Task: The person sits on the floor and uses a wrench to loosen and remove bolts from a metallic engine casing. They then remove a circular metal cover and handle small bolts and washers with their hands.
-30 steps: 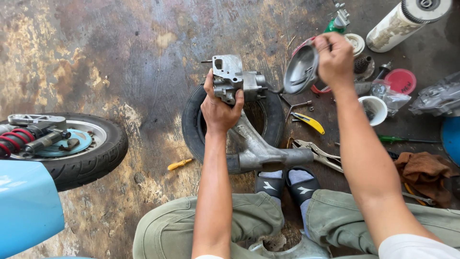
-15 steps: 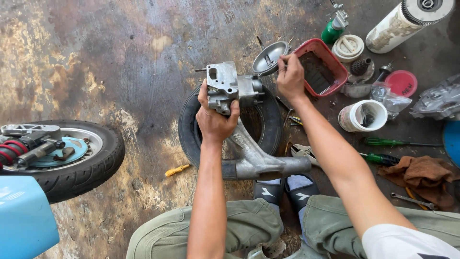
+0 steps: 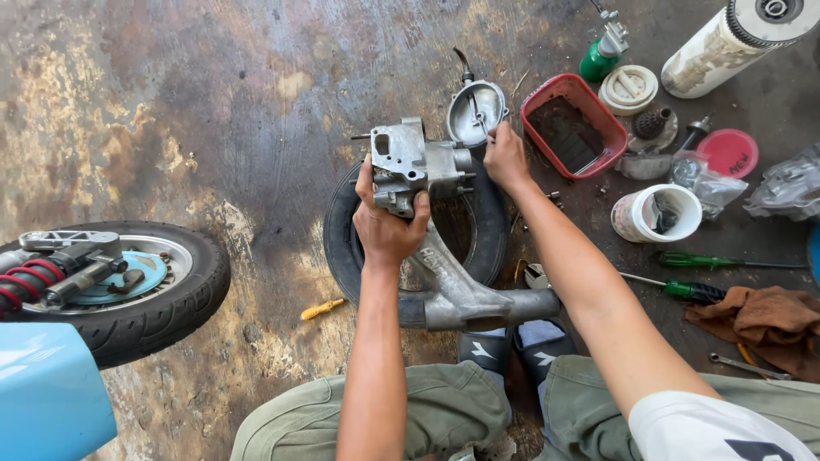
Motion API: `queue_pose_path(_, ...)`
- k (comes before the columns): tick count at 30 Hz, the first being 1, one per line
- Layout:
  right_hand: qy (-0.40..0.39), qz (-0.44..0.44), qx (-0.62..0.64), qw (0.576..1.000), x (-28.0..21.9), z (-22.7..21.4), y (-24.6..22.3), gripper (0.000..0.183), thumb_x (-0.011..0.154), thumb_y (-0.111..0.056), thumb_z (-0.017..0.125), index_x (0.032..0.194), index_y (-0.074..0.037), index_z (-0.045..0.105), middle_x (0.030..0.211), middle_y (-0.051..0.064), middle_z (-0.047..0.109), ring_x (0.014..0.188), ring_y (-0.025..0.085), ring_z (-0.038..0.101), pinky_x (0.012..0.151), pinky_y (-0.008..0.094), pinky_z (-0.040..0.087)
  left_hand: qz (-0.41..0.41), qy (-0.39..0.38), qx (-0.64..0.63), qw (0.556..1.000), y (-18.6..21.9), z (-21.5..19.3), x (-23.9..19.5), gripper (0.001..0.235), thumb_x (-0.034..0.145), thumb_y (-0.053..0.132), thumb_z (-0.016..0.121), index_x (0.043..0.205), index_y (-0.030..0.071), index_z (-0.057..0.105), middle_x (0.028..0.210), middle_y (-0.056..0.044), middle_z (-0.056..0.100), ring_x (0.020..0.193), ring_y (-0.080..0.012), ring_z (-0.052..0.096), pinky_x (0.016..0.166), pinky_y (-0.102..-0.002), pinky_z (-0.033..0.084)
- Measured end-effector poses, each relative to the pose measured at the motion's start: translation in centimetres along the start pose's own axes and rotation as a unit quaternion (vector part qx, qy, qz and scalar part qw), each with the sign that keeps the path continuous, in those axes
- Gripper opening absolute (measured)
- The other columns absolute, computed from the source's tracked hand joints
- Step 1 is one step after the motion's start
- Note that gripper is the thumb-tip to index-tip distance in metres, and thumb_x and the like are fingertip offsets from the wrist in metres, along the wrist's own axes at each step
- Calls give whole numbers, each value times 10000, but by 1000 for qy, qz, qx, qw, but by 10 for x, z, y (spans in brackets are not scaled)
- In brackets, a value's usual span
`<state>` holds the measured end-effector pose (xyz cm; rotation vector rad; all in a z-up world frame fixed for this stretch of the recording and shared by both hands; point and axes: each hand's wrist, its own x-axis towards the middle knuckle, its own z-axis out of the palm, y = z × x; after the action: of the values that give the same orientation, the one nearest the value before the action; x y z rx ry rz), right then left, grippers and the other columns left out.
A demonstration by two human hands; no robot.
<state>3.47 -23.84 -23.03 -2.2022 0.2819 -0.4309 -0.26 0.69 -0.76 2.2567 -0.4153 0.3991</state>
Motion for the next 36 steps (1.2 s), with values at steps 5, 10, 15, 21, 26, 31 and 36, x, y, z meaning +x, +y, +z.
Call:
queue_pose_path(5, -35, -1, -27, 999, -6, 1, 23, 116, 942, -105, 628, 1010, -18, 593, 875, 254, 664, 885, 512, 683, 746, 589, 537, 4, 0, -3, 1000, 2, -2, 2, 900, 893, 507, 667, 1567, 75, 256, 1012, -210, 710, 807, -494, 704, 675, -622, 567)
queue_pose_path(10, -99, 19, -67, 993, -8, -48, -13, 231, 948, -281, 602, 1044, -74, 637, 1009, 203, 616, 962, 466, 666, 807, 557, 543, 11, 1, -5, 1000, 1, -2, 5, 890, 908, 503, 665, 1569, 79, 246, 983, -201, 711, 781, -494, 701, 657, -614, 566)
queue_pose_path(15, -154, -27, 18, 988, -11, -100, -83, 369, 1007, -122, 459, 1309, -43, 658, 1048, 257, 560, 1044, 524, 609, 880, 547, 512, 7, 7, 6, 1000, -5, 4, 3, 928, 879, 543, 677, 1577, 111, 243, 995, -206, 718, 792, -497, 705, 672, -619, 556)
queue_pose_path(21, -258, 19, 176, 950, -28, -144, -191, 240, 979, -51, 668, 1212, -46, 725, 1036, 191, 700, 921, 339, 706, 855, 417, 583, -1, 10, 17, 1000, -7, 6, 7, 928, 863, 563, 689, 1571, 144, 261, 905, -201, 728, 765, -494, 711, 672, -614, 553)
queue_pose_path(26, -234, 32, 265, 935, -51, -105, -179, 195, 884, -33, 761, 1077, -43, 739, 994, 167, 750, 909, 256, 722, 768, 389, 601, -6, 3, 19, 1000, 2, -3, 10, 903, 890, 555, 674, 1578, 163, 240, 874, -204, 724, 752, -515, 703, 665, -623, 552)
queue_pose_path(31, -218, 13, 315, 924, -55, -91, -181, 174, 830, 4, 738, 998, -36, 754, 1070, 157, 694, 859, 235, 699, 728, 343, 624, -11, 0, 22, 1000, 10, -6, 12, 916, 872, 557, 688, 1579, 181, 243, 868, -215, 727, 758, -525, 702, 669, -636, 545)
queue_pose_path(36, -187, -32, 257, 948, -56, -78, -175, 196, 782, -24, 765, 963, -101, 773, 903, 112, 715, 797, 249, 725, 648, 316, 626, -15, 5, 24, 1000, 12, -6, 12, 906, 871, 552, 682, 1577, 185, 251, 827, -229, 716, 754, -543, 691, 675, -639, 538)
